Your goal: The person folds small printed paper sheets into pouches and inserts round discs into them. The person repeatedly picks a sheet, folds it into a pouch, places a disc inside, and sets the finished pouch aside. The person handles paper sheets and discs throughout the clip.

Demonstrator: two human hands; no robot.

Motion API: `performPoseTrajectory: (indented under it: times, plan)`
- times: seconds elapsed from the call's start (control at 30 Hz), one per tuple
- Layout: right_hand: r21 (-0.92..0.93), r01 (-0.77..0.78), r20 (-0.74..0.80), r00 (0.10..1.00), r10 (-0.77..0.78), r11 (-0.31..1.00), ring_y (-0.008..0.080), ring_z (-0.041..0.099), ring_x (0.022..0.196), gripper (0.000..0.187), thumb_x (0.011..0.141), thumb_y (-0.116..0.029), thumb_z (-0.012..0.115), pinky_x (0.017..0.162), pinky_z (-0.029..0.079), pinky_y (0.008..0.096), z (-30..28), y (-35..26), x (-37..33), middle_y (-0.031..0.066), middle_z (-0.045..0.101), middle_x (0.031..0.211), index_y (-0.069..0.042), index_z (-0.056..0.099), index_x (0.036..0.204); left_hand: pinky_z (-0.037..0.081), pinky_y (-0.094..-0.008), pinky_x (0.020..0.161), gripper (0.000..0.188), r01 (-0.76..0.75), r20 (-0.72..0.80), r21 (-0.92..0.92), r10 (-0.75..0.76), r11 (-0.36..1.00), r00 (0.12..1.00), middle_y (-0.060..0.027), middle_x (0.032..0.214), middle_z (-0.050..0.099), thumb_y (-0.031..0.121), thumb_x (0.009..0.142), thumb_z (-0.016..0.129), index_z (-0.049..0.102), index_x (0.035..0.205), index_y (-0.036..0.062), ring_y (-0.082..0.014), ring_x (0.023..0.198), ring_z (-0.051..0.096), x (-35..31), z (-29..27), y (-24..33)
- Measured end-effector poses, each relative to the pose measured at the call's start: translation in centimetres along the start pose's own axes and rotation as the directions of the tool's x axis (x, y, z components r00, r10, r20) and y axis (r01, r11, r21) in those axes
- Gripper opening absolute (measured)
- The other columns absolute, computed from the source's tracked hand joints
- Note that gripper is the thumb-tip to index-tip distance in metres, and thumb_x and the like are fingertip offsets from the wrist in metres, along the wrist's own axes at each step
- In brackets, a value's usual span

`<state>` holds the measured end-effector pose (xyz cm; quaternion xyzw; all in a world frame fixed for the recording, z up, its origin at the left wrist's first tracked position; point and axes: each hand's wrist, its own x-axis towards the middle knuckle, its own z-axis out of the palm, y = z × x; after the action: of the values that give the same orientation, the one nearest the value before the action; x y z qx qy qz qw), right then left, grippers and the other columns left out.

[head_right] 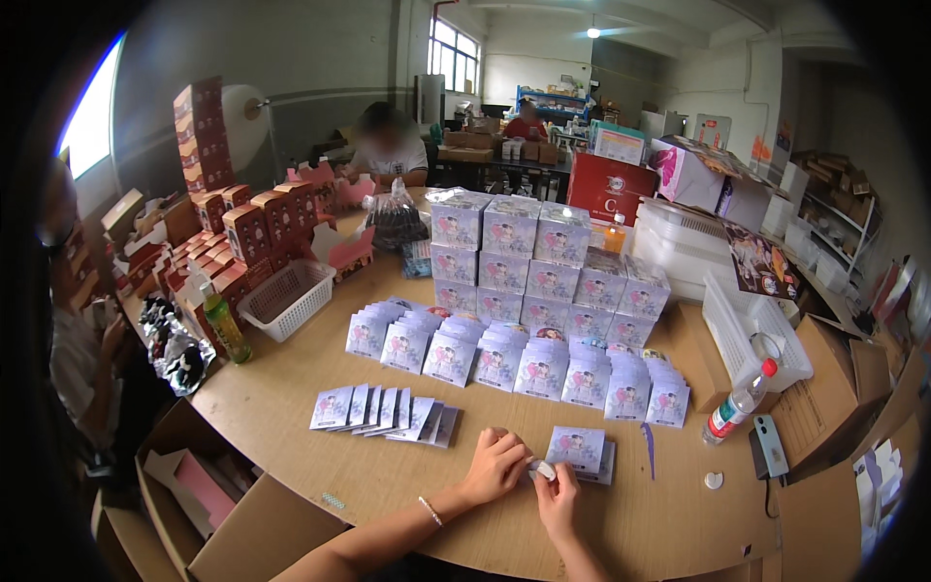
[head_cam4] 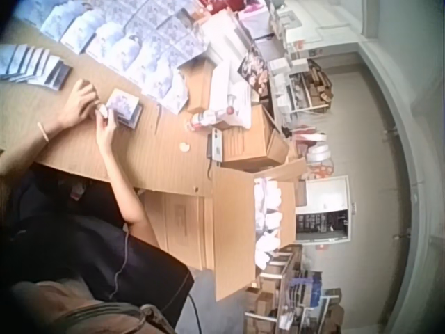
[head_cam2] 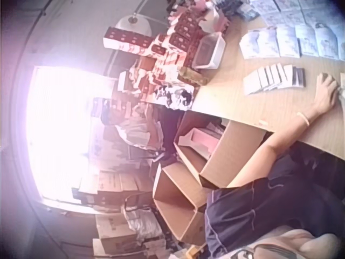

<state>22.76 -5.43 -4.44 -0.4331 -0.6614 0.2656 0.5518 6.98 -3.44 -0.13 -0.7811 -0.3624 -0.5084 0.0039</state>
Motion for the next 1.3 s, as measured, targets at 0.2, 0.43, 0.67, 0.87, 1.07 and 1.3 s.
performPoseTrajectory:
  times: [0.2,0.43,0.67,0.87,1.07,1.3]
  plan:
    - [-0.131,0.064,0.042,0.997,-0.059,0.989,0.0222,0.047,0.06,0.014,0.081,-0.001,0.063,0.053,0.039,0.0324,0.2,-3.3,1.3,0.0109,0.048,0.072,0.001,0.049,0.08,0.033,-0.0368,0.074,0.005,0.052,-0.032,-0.041,-0.053,0.998,0.998,-0.0039,0.081,0.052,0.01,0.078,0.063,0.058,0.079,0.0103,-0.0253,0.084,0.046,0.2,-0.9,-0.1]
    - [-0.18,0.086,0.317,0.948,-0.025,0.98,0.0278,0.053,0.063,0.012,0.081,-0.003,0.063,0.056,0.042,0.0369,-0.8,-7.9,3.1,0.0145,0.05,0.074,0.002,0.052,0.083,0.033,-0.0314,0.074,0.009,0.254,-0.261,-0.248,-0.317,0.935,0.912,-0.0028,0.074,0.05,0.007,0.086,0.056,0.056,0.078,0.0053,-0.02,0.079,0.041,2.4,-4.9,-0.4]
    - [-0.398,-0.265,0.547,0.7,0.459,0.878,0.0174,0.058,0.068,0.023,0.083,-0.019,0.066,0.061,0.045,0.0323,-6.4,-6.9,1.4,0.0102,0.063,0.075,0.0,0.053,0.087,0.032,-0.0182,0.052,0.022,0.197,-0.152,-0.933,-0.825,0.302,0.544,0.0087,0.065,0.04,0.021,0.099,0.045,0.047,0.078,0.0151,-0.0008,0.057,0.038,2.4,-6.8,-4.9]
    - [-0.633,0.016,0.435,0.834,0.339,0.774,0.0182,0.06,0.065,0.031,0.079,-0.024,0.072,0.058,0.047,0.0329,-7.7,-4.6,1.2,0.0089,0.062,0.076,-0.003,0.052,0.091,0.044,-0.0288,0.065,0.019,0.433,0.412,-0.877,-0.79,-0.209,0.454,0.0035,0.083,0.059,0.031,0.099,0.043,0.054,0.097,0.0157,-0.0096,0.076,0.057,0.4,-2.9,-4.1]
    - [-0.266,-0.03,0.459,0.875,0.154,0.963,0.0226,0.061,0.061,0.033,0.082,-0.022,0.069,0.053,0.047,0.032,-0.9,-8.6,4.1,0.0095,0.061,0.076,-0.005,0.056,0.107,0.045,-0.0464,0.094,0.033,0.491,0.527,-0.818,-0.731,-0.299,0.434,-0.0073,0.11,0.053,0.04,0.098,0.04,0.044,0.115,0.0117,-0.0221,0.104,0.054,0.0,-2.3,-3.0]
    - [0.096,-0.065,0.487,0.874,0.01,0.993,0.0105,0.055,0.061,0.047,0.081,-0.005,0.068,0.056,0.047,0.0273,2.0,-7.3,2.9,0.0029,0.059,0.071,-0.003,0.053,0.126,0.041,-0.048,0.098,0.093,0.512,0.306,-0.813,-0.544,0.278,0.782,-0.0165,0.128,0.036,0.036,0.07,0.08,0.018,0.134,0.0096,-0.0288,0.125,0.038,-0.2,-2.6,-1.7]
